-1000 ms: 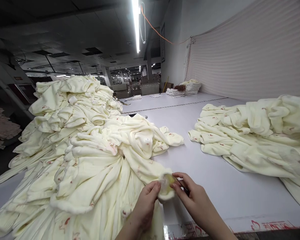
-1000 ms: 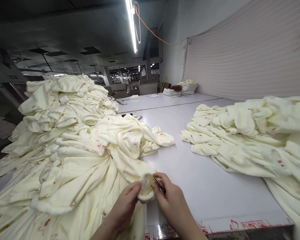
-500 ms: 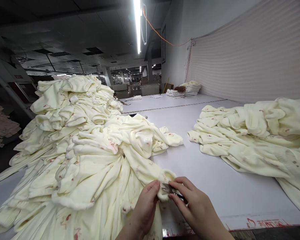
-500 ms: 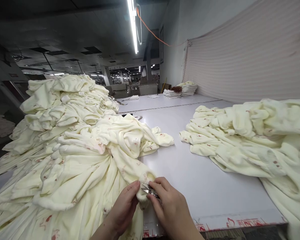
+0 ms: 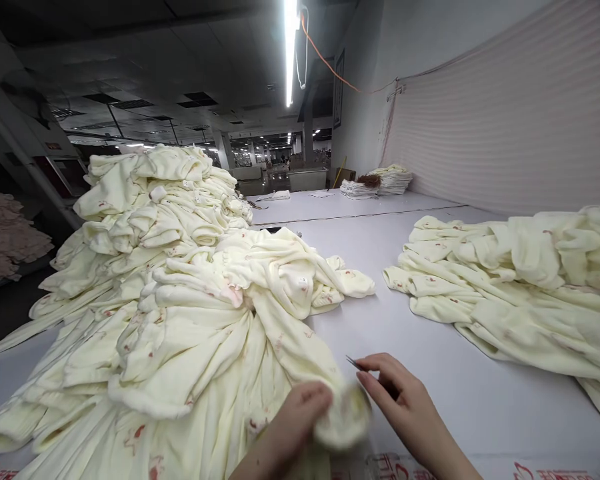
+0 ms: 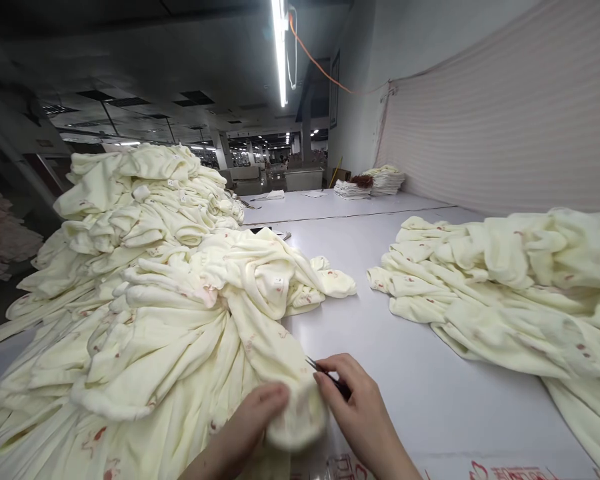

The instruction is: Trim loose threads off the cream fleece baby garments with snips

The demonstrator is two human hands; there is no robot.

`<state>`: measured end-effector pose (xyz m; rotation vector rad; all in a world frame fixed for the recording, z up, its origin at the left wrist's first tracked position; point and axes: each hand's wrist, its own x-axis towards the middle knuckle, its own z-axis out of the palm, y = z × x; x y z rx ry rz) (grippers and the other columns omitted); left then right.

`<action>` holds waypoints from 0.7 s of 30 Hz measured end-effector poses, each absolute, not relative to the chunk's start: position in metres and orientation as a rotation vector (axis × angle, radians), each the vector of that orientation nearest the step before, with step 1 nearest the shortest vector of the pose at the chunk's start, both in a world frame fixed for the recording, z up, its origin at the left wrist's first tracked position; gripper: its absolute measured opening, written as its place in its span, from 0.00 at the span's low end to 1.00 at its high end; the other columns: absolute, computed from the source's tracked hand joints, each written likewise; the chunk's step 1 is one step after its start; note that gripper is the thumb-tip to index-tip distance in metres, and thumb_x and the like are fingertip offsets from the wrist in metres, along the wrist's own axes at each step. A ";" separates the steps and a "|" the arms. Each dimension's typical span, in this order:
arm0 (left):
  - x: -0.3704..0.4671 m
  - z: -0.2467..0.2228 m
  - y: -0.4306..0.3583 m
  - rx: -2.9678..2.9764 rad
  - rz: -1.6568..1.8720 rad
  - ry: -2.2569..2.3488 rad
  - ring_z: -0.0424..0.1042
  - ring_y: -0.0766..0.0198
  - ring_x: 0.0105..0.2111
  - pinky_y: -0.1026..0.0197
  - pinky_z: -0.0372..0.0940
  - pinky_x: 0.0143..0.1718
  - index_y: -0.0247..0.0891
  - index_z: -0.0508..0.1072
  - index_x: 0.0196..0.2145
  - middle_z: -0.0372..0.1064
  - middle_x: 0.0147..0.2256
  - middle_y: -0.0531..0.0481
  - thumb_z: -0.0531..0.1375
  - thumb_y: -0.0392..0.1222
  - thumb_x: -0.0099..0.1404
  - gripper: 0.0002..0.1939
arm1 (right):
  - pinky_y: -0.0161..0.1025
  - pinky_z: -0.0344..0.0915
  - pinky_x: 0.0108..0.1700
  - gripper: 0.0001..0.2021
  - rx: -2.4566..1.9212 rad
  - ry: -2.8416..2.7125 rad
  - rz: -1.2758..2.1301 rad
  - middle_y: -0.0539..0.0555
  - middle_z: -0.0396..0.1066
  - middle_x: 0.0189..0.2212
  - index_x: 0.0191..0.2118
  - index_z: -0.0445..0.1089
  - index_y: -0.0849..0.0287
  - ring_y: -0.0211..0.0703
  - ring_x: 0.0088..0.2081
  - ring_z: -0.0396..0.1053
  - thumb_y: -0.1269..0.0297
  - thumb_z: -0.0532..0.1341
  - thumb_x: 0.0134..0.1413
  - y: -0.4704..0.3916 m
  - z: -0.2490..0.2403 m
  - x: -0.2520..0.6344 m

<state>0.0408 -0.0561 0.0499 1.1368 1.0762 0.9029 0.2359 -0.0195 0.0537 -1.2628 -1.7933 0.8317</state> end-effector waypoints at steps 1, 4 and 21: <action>0.035 0.048 -0.061 1.279 0.762 1.129 0.67 0.62 0.27 0.63 0.59 0.30 0.39 0.78 0.27 0.71 0.24 0.53 0.61 0.50 0.56 0.12 | 0.38 0.66 0.36 0.14 -1.301 -1.720 0.873 0.54 0.72 0.37 0.39 0.71 0.54 0.44 0.35 0.69 0.51 0.56 0.56 -0.013 0.051 0.238; 0.025 0.047 -0.064 1.521 0.488 1.147 0.67 0.62 0.24 0.63 0.58 0.27 0.45 0.78 0.25 0.70 0.21 0.57 0.64 0.49 0.51 0.07 | 0.39 0.66 0.38 0.17 -1.382 -1.507 0.976 0.54 0.72 0.38 0.38 0.70 0.56 0.45 0.36 0.70 0.48 0.60 0.50 0.009 0.041 0.235; -0.014 -0.029 -0.008 2.146 0.625 1.427 0.71 0.60 0.33 0.62 0.59 0.35 0.41 0.76 0.29 0.74 0.30 0.49 0.62 0.39 0.52 0.05 | 0.35 0.66 0.30 0.24 -1.016 -1.174 1.176 0.57 0.73 0.40 0.47 0.69 0.58 0.46 0.37 0.71 0.53 0.65 0.42 0.112 0.036 0.108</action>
